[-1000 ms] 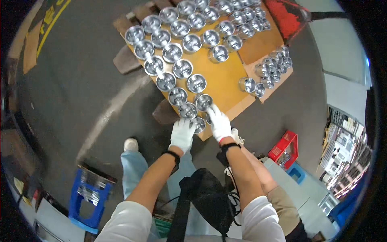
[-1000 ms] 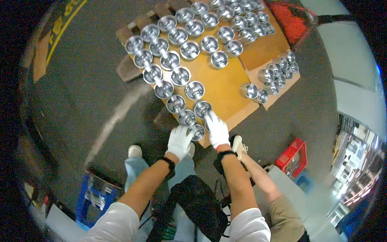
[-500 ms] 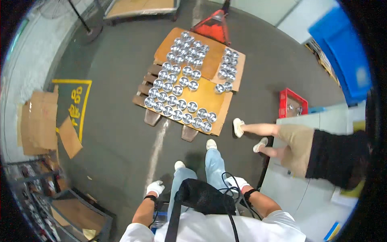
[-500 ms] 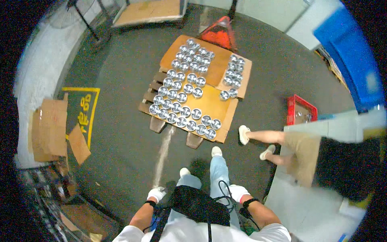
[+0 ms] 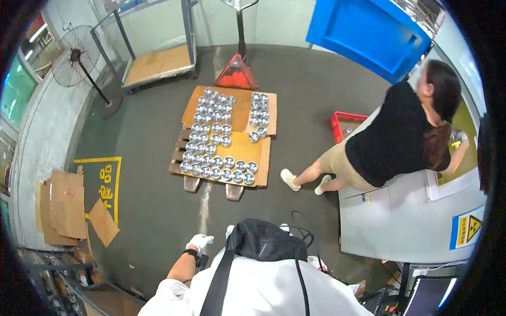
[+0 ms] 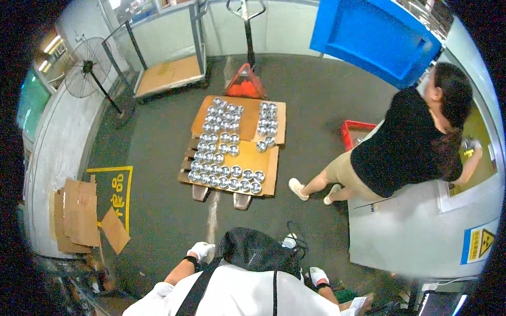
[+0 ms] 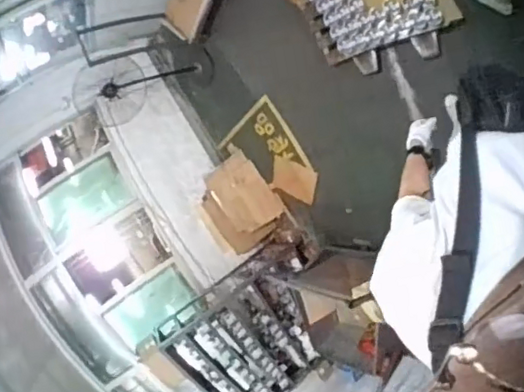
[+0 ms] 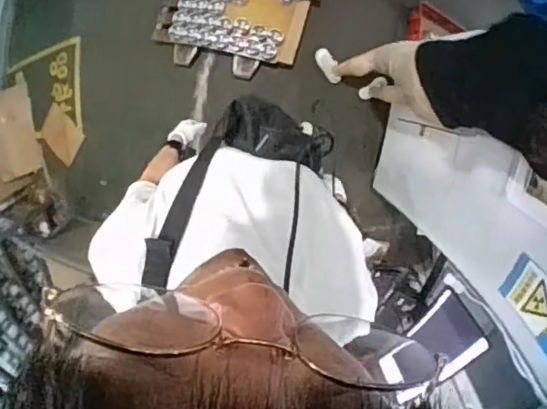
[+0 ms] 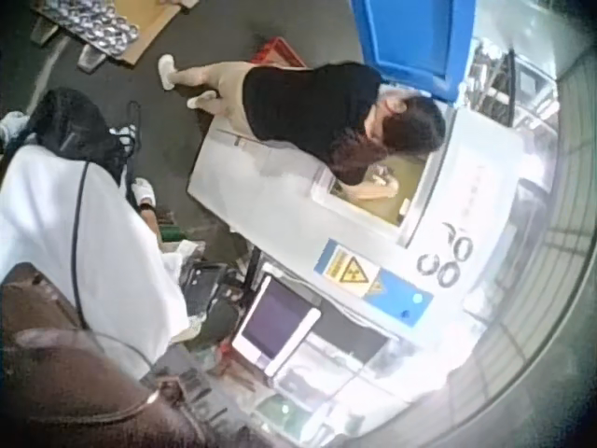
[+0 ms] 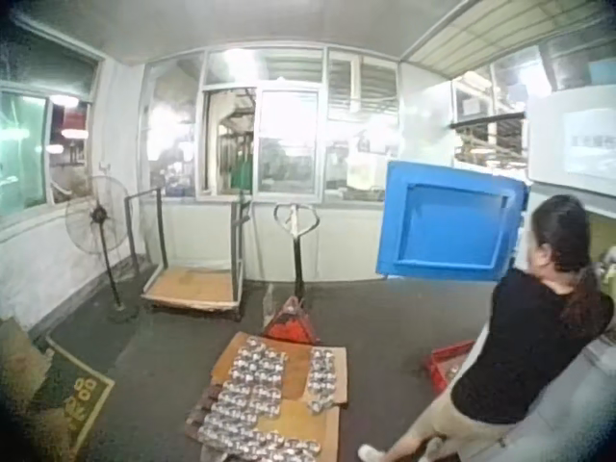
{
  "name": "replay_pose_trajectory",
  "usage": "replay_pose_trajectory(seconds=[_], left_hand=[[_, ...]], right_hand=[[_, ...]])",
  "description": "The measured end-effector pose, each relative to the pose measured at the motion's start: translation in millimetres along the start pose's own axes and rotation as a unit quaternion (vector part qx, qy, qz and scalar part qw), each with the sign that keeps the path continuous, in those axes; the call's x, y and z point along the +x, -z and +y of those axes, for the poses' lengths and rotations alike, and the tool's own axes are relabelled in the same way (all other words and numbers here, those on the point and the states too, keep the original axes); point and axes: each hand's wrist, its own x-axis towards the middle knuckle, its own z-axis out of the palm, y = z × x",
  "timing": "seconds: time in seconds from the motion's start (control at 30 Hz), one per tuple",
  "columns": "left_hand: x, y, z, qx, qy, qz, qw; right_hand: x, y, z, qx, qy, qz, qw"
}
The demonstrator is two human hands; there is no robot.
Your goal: Inspecting metal piston heads using an X-ray inspection machine and logging results on a computer.
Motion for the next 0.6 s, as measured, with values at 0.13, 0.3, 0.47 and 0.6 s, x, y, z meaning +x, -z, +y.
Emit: replay_pose_trajectory(seconds=[0.13, 0.3, 0.47, 0.6], left_hand=[[27.2, -35.7, 36.3, 0.078, -0.066, -0.084, 0.991], [9.2, -87.3, 77.4, 0.577, -0.334, -0.062, 0.743], [78.0, -147.6, 90.3, 0.549, -0.258, -0.167, 0.777], [61.2, -169.6, 119.0, 0.561, -0.265, -0.146, 0.771]], right_hand=[[46.4, -33.8, 83.3, 0.074, 0.109, 0.101, 0.986], [-7.0, 35.8, 107.3, 0.039, 0.055, 0.091, 0.994], [-14.3, 125.1, 175.5, 0.120, 0.050, 0.257, 0.958], [-66.0, 235.3, 214.9, 0.139, -0.010, 0.492, 0.860]])
